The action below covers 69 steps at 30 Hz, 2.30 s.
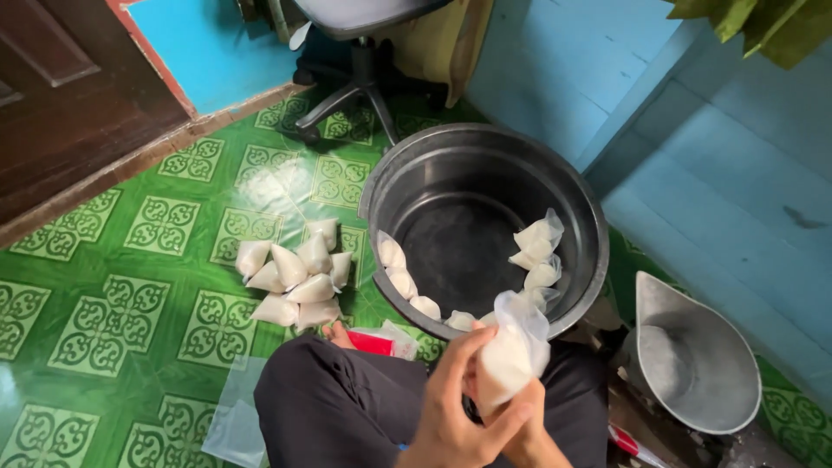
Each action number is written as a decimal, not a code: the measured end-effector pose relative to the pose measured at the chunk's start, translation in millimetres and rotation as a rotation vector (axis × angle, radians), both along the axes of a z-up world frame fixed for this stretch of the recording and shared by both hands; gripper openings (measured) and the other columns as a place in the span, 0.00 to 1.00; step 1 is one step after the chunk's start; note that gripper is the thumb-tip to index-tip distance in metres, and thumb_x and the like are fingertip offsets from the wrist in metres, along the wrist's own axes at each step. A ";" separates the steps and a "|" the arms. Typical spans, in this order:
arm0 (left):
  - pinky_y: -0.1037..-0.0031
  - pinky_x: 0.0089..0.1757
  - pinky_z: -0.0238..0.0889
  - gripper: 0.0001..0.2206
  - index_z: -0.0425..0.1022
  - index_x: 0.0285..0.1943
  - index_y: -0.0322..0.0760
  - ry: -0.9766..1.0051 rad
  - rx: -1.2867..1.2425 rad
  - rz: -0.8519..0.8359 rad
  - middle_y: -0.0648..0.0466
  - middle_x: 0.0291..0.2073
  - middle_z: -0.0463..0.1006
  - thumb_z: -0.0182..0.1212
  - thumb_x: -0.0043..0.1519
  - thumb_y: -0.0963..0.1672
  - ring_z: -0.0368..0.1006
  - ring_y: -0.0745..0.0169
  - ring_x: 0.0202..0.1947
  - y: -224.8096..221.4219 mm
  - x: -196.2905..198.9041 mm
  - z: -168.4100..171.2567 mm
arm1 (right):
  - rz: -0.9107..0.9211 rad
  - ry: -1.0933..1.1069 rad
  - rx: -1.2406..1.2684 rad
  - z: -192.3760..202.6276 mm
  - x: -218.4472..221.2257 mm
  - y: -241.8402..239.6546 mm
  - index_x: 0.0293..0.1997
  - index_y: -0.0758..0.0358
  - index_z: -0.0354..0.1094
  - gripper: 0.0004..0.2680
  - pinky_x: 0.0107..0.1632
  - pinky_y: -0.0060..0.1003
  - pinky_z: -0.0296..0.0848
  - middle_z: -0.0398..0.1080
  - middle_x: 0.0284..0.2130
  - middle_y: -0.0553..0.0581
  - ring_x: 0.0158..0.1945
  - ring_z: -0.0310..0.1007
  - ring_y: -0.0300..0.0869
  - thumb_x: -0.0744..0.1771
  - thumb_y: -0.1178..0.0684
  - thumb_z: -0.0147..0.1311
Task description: Tying small plastic bags filled with a white substance and organizing them in a large metal pot.
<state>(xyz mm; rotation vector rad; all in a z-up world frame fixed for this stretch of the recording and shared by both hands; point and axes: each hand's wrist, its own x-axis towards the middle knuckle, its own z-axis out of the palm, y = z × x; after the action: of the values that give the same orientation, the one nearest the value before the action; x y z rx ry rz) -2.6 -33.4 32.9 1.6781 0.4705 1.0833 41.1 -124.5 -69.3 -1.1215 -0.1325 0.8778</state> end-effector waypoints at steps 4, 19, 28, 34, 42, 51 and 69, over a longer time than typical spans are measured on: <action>0.61 0.49 0.69 0.34 0.61 0.61 0.35 0.097 0.113 -0.174 0.49 0.53 0.69 0.64 0.50 0.56 0.67 0.52 0.57 28.8 -17.0 6.6 | 0.257 -0.199 -0.145 -134.4 22.4 -25.8 0.53 0.60 0.62 0.12 0.50 0.39 0.67 0.68 0.43 0.59 0.45 0.68 0.43 0.66 0.48 0.44; 0.77 0.27 0.59 0.20 0.76 0.37 0.38 0.228 -0.121 -0.289 0.62 0.22 0.71 0.71 0.47 0.54 0.64 0.71 0.23 32.0 -16.0 -17.8 | 0.779 -0.777 -0.696 22.0 126.5 62.2 0.43 0.51 0.69 0.12 0.45 0.32 0.70 0.73 0.36 0.47 0.41 0.72 0.35 0.65 0.41 0.39; 0.73 0.26 0.61 0.10 0.77 0.29 0.44 0.395 -0.246 -0.219 0.60 0.20 0.78 0.71 0.48 0.50 0.73 0.71 0.21 26.5 -9.3 -7.7 | 0.434 -1.488 -0.372 141.2 91.5 41.6 0.46 0.56 0.71 0.29 0.37 0.38 0.72 0.75 0.40 0.49 0.40 0.77 0.42 0.63 0.23 0.28; 0.71 0.23 0.60 0.12 0.69 0.21 0.43 0.439 -0.194 -0.253 0.60 0.16 0.75 0.69 0.47 0.48 0.72 0.72 0.20 16.6 -10.3 -26.0 | 0.318 -2.003 -0.287 109.2 87.5 45.8 0.21 0.55 0.54 0.19 0.16 0.36 0.52 0.55 0.15 0.47 0.14 0.54 0.38 0.67 0.33 0.37; 0.76 0.26 0.67 0.12 0.78 0.27 0.41 0.514 -0.352 -0.276 0.61 0.20 0.78 0.71 0.48 0.50 0.77 0.75 0.24 6.3 -26.5 -4.3 | 0.417 -2.005 0.009 119.3 97.3 40.8 0.18 0.55 0.50 0.16 0.14 0.36 0.51 0.50 0.13 0.46 0.12 0.50 0.37 0.67 0.46 0.50; 0.70 0.32 0.60 0.11 0.76 0.36 0.44 0.643 -0.239 -0.449 0.59 0.25 0.77 0.62 0.54 0.51 0.74 0.69 0.29 8.2 -31.4 29.7 | 0.533 -2.295 0.285 166.9 119.2 37.8 0.17 0.55 0.48 0.17 0.16 0.36 0.50 0.48 0.13 0.48 0.13 0.47 0.39 0.69 0.44 0.40; 0.73 0.28 0.63 0.17 0.78 0.37 0.40 0.253 -0.154 -0.208 0.59 0.24 0.78 0.70 0.50 0.53 0.72 0.75 0.28 17.8 6.2 -29.3 | 0.771 -1.307 -0.365 174.8 123.1 23.9 0.54 0.54 0.70 0.28 0.44 0.35 0.73 0.77 0.44 0.49 0.41 0.77 0.38 0.57 0.27 0.53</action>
<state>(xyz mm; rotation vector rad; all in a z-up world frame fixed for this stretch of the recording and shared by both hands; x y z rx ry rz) 3.6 -15.6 3.6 1.6917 0.5143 0.6701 164.2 -100.6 105.5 -1.8958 -1.6135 0.6860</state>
